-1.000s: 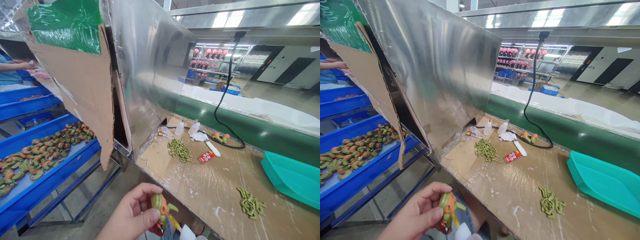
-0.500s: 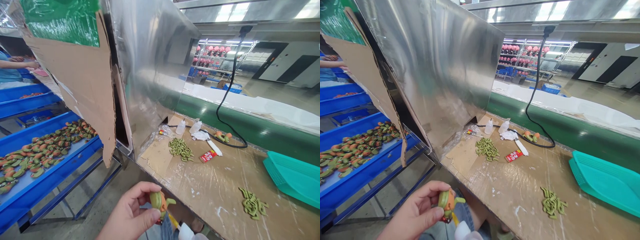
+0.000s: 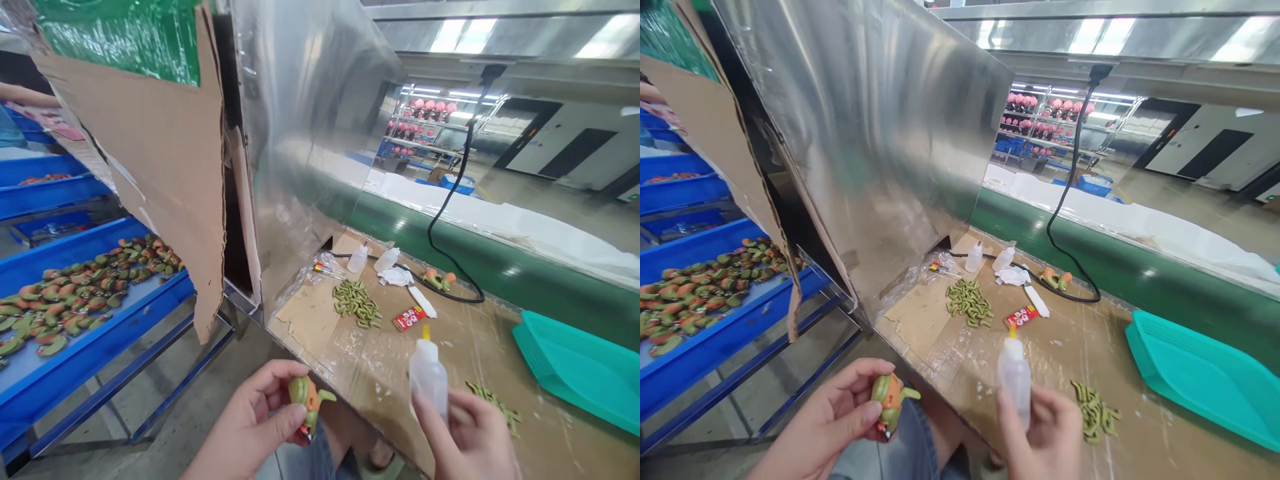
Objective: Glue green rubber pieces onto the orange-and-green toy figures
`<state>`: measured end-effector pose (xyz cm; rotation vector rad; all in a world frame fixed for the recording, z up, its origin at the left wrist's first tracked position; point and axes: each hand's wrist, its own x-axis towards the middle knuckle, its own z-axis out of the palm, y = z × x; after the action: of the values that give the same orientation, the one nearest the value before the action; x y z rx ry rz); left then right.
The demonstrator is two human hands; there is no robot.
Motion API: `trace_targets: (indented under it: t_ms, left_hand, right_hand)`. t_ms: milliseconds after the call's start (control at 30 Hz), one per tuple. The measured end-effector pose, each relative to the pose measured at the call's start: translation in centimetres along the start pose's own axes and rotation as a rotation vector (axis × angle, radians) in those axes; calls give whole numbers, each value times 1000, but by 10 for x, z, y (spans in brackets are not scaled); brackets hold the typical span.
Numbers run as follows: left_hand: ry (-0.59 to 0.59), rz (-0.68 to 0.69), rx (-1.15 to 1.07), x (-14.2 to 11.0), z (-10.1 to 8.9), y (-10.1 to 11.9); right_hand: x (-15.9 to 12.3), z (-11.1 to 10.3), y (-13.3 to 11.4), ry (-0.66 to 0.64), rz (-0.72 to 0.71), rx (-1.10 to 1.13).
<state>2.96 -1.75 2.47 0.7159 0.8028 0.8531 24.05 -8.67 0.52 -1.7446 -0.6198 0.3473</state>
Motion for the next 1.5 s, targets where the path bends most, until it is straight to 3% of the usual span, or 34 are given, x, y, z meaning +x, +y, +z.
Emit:
trace_targets:
  t_ms: [100, 167, 333, 400, 500, 567, 767, 967, 1167, 1367, 1500]
  left_hand:
    - [13, -7, 2, 1, -2, 0]
    - [31, -9, -2, 2, -4, 0]
    - [64, -2, 8, 8, -7, 1]
    - [51, -7, -6, 9, -5, 1]
    - [31, -13, -17, 9, -3, -1]
    - [22, -11, -15, 7, -4, -1]
    - [30, -7, -4, 5, -10, -1]
    - [-28, -44, -25, 5, -7, -1]
    - [-51, -69, -46, 3, -5, -3]
    - [-118, -76, -14, 4, -4, -5]
    - [-166, -100, -23, 2, 0, -10]
  right_hand:
    - [44, 6, 28, 27, 6, -14]
    - [55, 5, 38, 53, -44, -60]
    - [34, 5, 29, 257, -286, -308]
    - [28, 16, 22, 169, -432, -413]
    - [37, 44, 17, -156, -640, -537]
    - [50, 62, 17, -285, -704, -632]
    - [79, 79, 18, -414, -704, -928]
    - [72, 70, 7, -479, -680, -1064]
    - [49, 53, 9, -456, -573, -774]
    - [15, 29, 6, -489, -311, -257]
    - [-11, 23, 2, -525, -176, -30]
